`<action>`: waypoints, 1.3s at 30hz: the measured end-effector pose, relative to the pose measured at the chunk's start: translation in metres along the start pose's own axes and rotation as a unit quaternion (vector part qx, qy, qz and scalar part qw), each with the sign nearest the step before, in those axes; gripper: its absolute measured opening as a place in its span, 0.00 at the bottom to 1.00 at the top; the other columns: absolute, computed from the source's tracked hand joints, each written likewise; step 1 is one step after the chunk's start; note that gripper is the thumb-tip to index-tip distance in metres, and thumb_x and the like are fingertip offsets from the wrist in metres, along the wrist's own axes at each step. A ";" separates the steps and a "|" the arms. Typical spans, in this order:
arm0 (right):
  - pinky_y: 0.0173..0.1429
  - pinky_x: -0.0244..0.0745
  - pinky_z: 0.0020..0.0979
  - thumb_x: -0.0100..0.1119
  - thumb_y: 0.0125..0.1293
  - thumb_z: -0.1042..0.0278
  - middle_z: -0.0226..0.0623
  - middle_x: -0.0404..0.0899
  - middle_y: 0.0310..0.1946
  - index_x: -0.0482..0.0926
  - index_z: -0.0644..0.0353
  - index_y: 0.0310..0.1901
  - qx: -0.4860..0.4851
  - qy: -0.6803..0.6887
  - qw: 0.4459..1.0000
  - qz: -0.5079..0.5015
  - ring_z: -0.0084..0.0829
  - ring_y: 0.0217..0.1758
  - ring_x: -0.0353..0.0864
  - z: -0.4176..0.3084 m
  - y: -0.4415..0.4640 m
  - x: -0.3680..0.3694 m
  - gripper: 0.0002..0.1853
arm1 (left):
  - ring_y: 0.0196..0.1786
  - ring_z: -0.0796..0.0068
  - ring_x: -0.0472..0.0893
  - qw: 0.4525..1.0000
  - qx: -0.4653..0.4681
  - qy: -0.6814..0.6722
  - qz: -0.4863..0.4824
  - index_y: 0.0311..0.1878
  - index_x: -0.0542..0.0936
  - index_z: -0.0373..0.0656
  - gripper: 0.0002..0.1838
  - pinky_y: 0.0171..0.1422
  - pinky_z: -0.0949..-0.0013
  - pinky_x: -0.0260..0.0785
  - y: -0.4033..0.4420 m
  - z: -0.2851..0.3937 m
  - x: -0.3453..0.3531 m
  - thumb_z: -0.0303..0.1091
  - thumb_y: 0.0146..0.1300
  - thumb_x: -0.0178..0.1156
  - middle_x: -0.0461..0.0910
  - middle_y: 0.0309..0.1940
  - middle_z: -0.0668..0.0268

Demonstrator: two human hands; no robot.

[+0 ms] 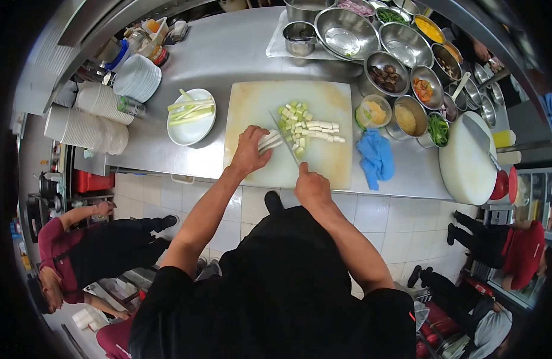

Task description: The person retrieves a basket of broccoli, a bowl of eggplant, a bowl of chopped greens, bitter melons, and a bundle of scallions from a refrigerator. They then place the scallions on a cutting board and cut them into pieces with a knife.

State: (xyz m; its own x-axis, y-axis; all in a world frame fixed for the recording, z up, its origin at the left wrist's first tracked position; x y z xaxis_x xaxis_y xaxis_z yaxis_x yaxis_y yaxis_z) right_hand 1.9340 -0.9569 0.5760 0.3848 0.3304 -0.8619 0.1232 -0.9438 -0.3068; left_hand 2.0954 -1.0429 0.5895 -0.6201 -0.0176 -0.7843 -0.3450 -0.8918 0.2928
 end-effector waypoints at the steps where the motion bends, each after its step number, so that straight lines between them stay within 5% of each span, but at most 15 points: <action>1: 0.41 0.78 0.49 0.50 0.57 0.76 0.56 0.81 0.26 0.67 0.69 0.47 -0.004 -0.001 1.000 -0.016 0.54 0.33 0.83 -0.003 -0.006 -0.006 0.15 | 0.50 0.53 0.72 1.000 -0.002 -0.024 0.004 0.48 0.75 0.43 0.23 0.56 0.56 0.66 0.000 -0.002 0.000 0.28 0.44 0.66 0.72 0.45 0.56; 10: 0.41 0.78 0.48 0.47 0.57 0.79 0.56 0.80 0.25 0.68 0.69 0.42 -0.022 -0.033 0.996 -0.080 0.54 0.34 0.83 -0.018 -0.037 -0.026 0.10 | 0.43 0.55 0.75 0.998 0.010 -0.059 0.021 0.35 0.79 0.42 0.13 0.50 0.60 0.72 0.006 -0.012 0.013 0.25 0.41 0.62 0.74 0.38 0.58; 19: 0.37 0.78 0.49 0.45 0.59 0.78 0.54 0.80 0.25 0.68 0.68 0.41 -0.022 -0.027 0.997 -0.073 0.53 0.31 0.83 0.002 -0.013 0.025 0.08 | 0.44 0.55 0.76 0.997 -0.010 -0.068 0.027 0.35 0.80 0.42 0.13 0.50 0.61 0.72 0.003 -0.018 0.015 0.25 0.41 0.63 0.75 0.39 0.58; 28: 0.36 0.78 0.49 0.48 0.58 0.79 0.53 0.80 0.24 0.68 0.68 0.41 -0.045 -0.053 0.995 -0.078 0.53 0.30 0.83 -0.023 -0.026 -0.029 0.09 | 0.45 0.56 0.75 0.996 -0.017 -0.076 0.037 0.34 0.79 0.40 0.12 0.53 0.61 0.71 -0.001 -0.004 -0.013 0.25 0.41 0.64 0.74 0.38 0.59; 39: 0.39 0.78 0.49 0.46 0.60 0.77 0.55 0.80 0.27 0.68 0.68 0.41 -0.047 -0.020 0.997 -0.066 0.52 0.35 0.83 -0.008 -0.016 0.019 0.08 | 0.45 0.55 0.75 0.994 -0.053 -0.090 0.014 0.34 0.78 0.41 0.13 0.51 0.61 0.71 -0.010 -0.015 -0.002 0.25 0.40 0.64 0.74 0.37 0.58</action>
State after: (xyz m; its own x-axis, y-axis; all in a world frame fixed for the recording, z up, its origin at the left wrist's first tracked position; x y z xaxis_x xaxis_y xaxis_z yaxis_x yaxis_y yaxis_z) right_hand 1.9467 -0.9357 0.5672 0.3224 0.4493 -0.8332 0.2561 -0.8887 -0.3802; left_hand 2.1106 -1.0401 0.5803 -0.7474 0.0291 -0.6637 -0.2556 -0.9347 0.2469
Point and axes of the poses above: each hand's wrist, its own y-axis towards the middle knuckle, its own x-axis out of the palm, z = x × y, the point moved 9 cm from there along y, towards the middle knuckle
